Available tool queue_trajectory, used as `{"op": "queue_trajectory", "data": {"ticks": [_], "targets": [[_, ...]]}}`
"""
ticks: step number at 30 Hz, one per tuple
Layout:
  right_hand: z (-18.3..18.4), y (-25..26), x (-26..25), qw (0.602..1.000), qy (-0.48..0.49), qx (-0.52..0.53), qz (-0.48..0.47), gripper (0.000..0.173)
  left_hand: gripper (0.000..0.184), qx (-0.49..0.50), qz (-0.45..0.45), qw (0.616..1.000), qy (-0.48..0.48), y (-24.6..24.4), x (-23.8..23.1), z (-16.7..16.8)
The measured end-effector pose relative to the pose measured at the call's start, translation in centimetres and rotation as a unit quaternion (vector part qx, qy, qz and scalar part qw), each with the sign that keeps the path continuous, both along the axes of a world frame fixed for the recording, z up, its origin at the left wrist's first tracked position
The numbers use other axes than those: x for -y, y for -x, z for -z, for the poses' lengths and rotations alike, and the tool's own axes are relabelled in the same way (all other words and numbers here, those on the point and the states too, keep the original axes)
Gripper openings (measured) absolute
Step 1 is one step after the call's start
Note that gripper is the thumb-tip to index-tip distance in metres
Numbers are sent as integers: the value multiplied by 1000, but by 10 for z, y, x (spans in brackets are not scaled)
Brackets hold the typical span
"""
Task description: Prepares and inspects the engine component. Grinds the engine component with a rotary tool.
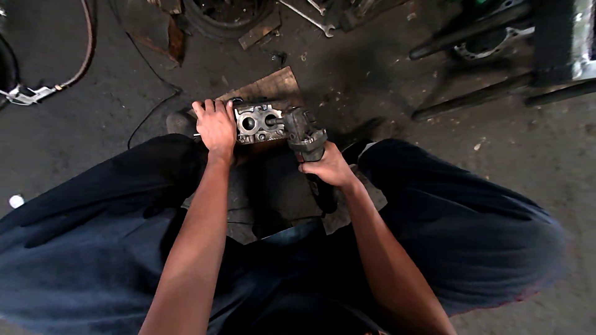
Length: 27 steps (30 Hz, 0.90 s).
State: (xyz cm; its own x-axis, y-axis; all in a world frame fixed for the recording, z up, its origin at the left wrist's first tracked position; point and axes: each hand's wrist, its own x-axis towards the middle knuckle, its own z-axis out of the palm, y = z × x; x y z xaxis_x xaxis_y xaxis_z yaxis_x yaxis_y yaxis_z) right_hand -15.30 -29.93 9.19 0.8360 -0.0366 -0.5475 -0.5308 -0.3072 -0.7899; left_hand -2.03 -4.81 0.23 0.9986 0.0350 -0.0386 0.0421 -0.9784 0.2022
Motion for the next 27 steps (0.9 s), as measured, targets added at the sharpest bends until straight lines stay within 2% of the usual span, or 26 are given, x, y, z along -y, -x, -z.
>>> {"op": "queue_trajectory", "data": {"ticks": [5,14,27], "targets": [[3,0,-2,1000,-12,-17,24,51,53,-10,-3,1000,6,-2,0,-3],[10,-4,0,1000,-17,-14,5,45,53,-8,-3,1000,9,-3,1,-2],[39,-1,-24,999,-35,-12,39,52,54,-11,-1,1000,11,-7,0,-3]]}}
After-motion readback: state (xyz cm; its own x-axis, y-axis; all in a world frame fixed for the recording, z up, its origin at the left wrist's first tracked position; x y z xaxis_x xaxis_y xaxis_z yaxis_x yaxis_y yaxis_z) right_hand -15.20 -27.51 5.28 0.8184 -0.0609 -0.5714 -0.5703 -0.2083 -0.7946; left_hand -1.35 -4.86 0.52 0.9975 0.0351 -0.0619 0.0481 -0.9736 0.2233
